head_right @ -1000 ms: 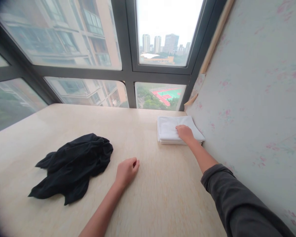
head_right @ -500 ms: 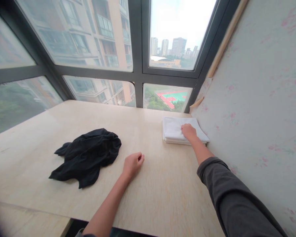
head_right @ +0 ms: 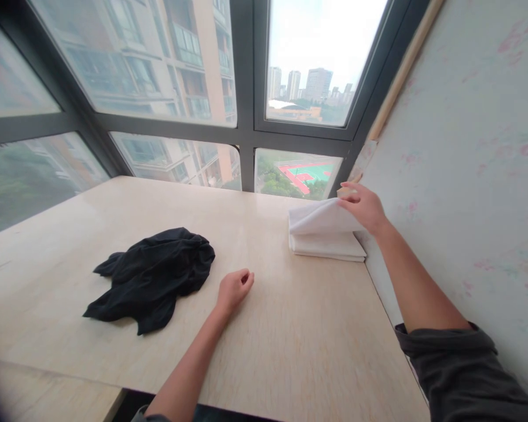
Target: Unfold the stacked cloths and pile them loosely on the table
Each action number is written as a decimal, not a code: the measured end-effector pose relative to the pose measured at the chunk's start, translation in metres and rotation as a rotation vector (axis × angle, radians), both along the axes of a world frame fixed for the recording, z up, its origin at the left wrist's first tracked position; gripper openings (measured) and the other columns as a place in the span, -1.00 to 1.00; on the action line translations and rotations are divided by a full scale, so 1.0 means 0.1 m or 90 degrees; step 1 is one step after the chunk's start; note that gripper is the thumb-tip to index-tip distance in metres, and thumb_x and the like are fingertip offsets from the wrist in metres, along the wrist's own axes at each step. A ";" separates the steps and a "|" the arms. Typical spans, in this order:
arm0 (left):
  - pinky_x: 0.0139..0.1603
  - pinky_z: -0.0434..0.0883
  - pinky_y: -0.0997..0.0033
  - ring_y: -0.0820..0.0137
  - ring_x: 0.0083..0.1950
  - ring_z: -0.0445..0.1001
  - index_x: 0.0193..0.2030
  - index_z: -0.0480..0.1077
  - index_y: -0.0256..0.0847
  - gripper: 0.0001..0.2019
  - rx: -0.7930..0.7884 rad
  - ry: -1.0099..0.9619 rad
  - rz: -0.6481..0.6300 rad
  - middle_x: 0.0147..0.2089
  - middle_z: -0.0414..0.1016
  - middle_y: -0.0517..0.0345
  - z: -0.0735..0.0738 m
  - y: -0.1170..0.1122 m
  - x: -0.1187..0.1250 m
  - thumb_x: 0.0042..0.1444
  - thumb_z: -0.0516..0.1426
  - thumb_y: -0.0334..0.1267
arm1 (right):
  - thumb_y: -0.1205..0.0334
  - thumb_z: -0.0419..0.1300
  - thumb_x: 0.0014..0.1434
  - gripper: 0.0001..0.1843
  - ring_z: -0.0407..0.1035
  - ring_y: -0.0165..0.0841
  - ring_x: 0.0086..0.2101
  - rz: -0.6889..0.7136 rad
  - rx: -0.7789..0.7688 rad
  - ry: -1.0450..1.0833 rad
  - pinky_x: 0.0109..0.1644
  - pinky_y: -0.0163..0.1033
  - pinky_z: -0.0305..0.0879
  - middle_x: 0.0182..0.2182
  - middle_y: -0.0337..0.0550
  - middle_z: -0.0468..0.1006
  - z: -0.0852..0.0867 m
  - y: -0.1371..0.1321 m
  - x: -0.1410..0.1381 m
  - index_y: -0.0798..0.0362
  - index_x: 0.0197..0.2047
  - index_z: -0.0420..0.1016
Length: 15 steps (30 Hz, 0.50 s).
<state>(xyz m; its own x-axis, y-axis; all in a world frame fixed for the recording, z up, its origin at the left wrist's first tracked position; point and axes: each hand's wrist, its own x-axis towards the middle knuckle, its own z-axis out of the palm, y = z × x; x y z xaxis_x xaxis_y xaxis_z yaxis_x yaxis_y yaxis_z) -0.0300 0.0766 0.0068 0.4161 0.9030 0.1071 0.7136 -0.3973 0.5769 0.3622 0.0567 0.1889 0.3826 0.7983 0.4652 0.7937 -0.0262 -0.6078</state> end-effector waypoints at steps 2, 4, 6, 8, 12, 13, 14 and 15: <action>-0.38 -0.02 0.39 0.43 -0.46 0.21 -0.52 0.28 -0.17 -0.63 -0.001 -0.012 0.005 -0.52 0.33 0.21 0.00 0.00 -0.01 0.25 -0.05 -0.05 | 0.09 0.40 0.04 -0.54 0.50 -0.32 -0.29 0.049 0.143 0.094 -0.17 -0.19 0.41 -0.25 -0.11 0.64 0.32 -0.06 -0.06 0.02 0.01 0.54; -0.39 -0.01 0.39 0.43 -0.46 0.20 -0.53 0.27 -0.17 -0.62 -0.001 -0.022 0.010 -0.53 0.31 0.22 0.00 0.00 -0.01 0.25 -0.05 -0.05 | 0.08 0.42 0.02 -0.62 0.50 -0.35 -0.30 0.064 0.229 0.123 -0.17 -0.20 0.42 -0.25 -0.07 0.64 0.57 -0.07 -0.18 0.04 -0.11 0.58; -0.39 -0.01 0.39 0.43 -0.47 0.20 -0.54 0.27 -0.18 -0.62 0.002 -0.032 0.010 -0.55 0.29 0.23 0.01 0.00 -0.02 0.25 -0.05 -0.05 | 0.06 0.40 0.03 -0.66 0.50 -0.35 -0.31 0.092 0.197 0.092 -0.21 -0.21 0.43 -0.30 -0.08 0.63 0.71 -0.07 -0.35 0.06 -0.17 0.58; -0.39 0.01 0.40 0.44 -0.47 0.20 -0.54 0.27 -0.18 -0.61 0.005 -0.042 0.006 -0.55 0.29 0.23 0.03 0.00 -0.02 0.26 -0.05 -0.05 | 0.00 0.35 0.07 -0.67 0.50 -0.33 -0.33 0.137 0.112 0.041 -0.25 -0.20 0.44 -0.36 -0.14 0.62 0.77 -0.09 -0.52 0.06 -0.20 0.59; -0.36 0.12 0.42 0.44 -0.43 0.28 -0.51 0.33 -0.20 -0.60 -0.006 -0.058 0.003 -0.53 0.32 0.24 0.02 0.01 -0.05 0.30 -0.03 -0.06 | -0.02 0.30 0.13 -0.69 0.49 -0.31 -0.28 0.117 0.254 0.056 -0.15 -0.15 0.45 -0.31 -0.16 0.60 0.75 -0.19 -0.76 0.03 -0.18 0.56; -0.33 0.19 0.42 0.44 -0.41 0.32 -0.47 0.36 -0.21 -0.61 -0.015 -0.060 0.003 -0.50 0.35 0.24 0.02 0.02 -0.06 0.30 -0.01 -0.06 | 0.00 0.29 0.16 -0.70 0.49 -0.32 -0.25 0.088 0.342 0.093 -0.13 -0.16 0.44 -0.27 -0.14 0.60 0.72 -0.20 -0.80 0.03 -0.15 0.54; -0.29 0.26 0.41 0.44 -0.38 0.36 -0.41 0.39 -0.23 -0.64 -0.027 -0.062 0.002 -0.45 0.39 0.23 0.01 0.02 -0.07 0.30 0.03 -0.05 | 0.02 0.25 0.20 -0.70 0.48 -0.33 -0.25 0.059 0.418 0.134 -0.13 -0.18 0.43 -0.24 -0.12 0.59 0.68 -0.21 -0.85 0.04 -0.11 0.52; -0.25 0.34 0.39 0.43 -0.33 0.41 -0.33 0.42 -0.26 -0.68 -0.040 -0.065 0.001 -0.38 0.43 0.22 0.00 0.03 -0.08 0.28 0.08 -0.04 | 0.04 0.22 0.22 -0.71 0.47 -0.34 -0.26 0.041 0.458 0.167 -0.16 -0.20 0.42 -0.23 -0.11 0.58 0.62 -0.20 -0.91 0.03 -0.08 0.50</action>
